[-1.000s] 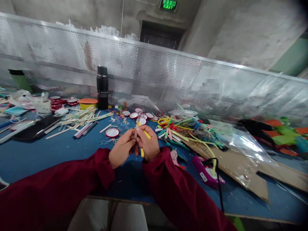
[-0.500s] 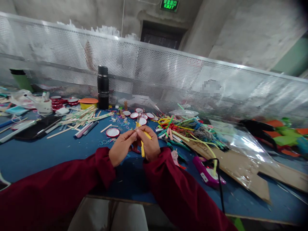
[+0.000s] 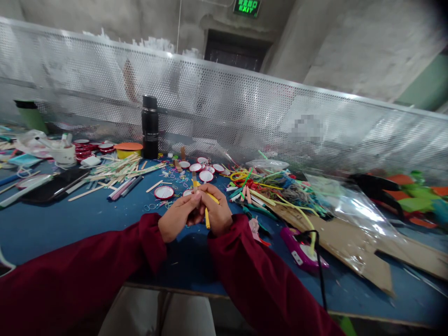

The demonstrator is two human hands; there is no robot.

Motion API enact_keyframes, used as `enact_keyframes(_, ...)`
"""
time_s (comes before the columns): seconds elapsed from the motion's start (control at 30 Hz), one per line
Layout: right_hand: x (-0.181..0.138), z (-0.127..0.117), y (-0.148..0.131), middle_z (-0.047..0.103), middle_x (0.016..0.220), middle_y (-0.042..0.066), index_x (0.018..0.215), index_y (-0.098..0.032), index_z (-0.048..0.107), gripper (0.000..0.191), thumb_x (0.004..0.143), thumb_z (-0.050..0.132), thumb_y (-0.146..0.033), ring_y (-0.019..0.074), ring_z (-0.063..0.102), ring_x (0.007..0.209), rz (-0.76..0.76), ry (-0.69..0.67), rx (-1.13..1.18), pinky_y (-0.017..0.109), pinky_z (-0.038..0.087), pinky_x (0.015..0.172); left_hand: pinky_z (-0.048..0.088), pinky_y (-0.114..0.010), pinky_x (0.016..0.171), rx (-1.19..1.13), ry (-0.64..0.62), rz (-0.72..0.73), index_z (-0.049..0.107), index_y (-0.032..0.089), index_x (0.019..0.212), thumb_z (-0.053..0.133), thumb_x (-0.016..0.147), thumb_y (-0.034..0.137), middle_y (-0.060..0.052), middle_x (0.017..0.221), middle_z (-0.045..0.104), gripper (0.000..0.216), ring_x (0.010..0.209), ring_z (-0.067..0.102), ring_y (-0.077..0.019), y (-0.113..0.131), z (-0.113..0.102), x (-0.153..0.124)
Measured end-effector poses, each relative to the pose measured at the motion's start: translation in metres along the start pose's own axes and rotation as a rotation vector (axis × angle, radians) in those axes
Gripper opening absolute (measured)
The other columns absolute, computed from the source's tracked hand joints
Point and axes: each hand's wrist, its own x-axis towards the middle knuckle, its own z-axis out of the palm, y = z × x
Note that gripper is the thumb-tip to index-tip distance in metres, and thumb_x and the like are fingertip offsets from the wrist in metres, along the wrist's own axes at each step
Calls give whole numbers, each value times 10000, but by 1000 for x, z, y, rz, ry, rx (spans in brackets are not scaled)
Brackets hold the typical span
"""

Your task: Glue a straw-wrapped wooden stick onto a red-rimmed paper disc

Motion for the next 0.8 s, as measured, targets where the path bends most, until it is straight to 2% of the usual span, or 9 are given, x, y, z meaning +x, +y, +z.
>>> enact_keyframes(0.07, 3, -1, 1, 556, 560, -50, 897, -207, 667, 319, 786, 674, -506, 99, 512, 477, -52, 37, 3, 209, 424, 459, 239, -221, 410, -5, 7, 30, 586, 162, 707, 616, 835, 623, 31, 508, 480, 479, 419, 362, -71, -1, -2, 2)
enact_keyframes(0.17, 8, -3, 0, 670, 795, 25, 1065, -191, 683, 425, 855, 588, -549, 144, 620, 686, -184, 170, -9, 276, 523, 649, 230, -202, 411, 43, 65, 41, 623, 148, 850, 620, 861, 540, 45, 506, 478, 393, 426, 348, -69, 0, -4, 5)
enact_keyframes(0.27, 9, -7, -3, 681, 901, 49, 1136, -184, 649, 373, 905, 546, -457, 177, 643, 827, -312, 265, -104, 329, 523, 787, 259, -183, 419, 87, 104, 25, 587, 170, 986, 611, 880, 496, 44, 532, 539, 344, 428, 385, -76, 0, -7, 8)
enact_keyframes(0.4, 2, -9, -8, 667, 868, 27, 1018, -204, 641, 194, 883, 591, -334, 172, 634, 787, -448, 241, -255, 309, 500, 737, 281, -178, 427, 95, 87, 17, 541, 182, 933, 610, 883, 498, 45, 532, 553, 327, 410, 392, -71, -1, -7, 11)
enact_keyframes(0.53, -6, -9, -9, 636, 759, 9, 841, -221, 650, 79, 867, 606, -282, 167, 587, 698, -495, 216, -441, 298, 454, 643, 288, -181, 438, 79, 70, 28, 519, 181, 858, 626, 865, 535, 40, 557, 555, 370, 432, 415, -69, -3, -8, 11)
enact_keyframes(0.7, -5, -10, -10, 563, 663, -23, 708, -221, 566, 112, 810, 610, -210, 159, 528, 657, -599, 326, -545, 296, 411, 623, 303, -189, 443, 93, 61, 34, 530, 186, 896, 624, 866, 525, 39, 583, 586, 352, 441, 441, -76, -7, -10, 14)
enact_keyframes(0.8, -3, -11, -11, 533, 639, -40, 680, -212, 542, 144, 815, 584, -185, 139, 498, 621, -665, 343, -567, 295, 402, 632, 319, -194, 447, 130, 62, 40, 526, 189, 909, 597, 885, 504, 41, 584, 592, 324, 443, 449, -82, -9, -11, 15)
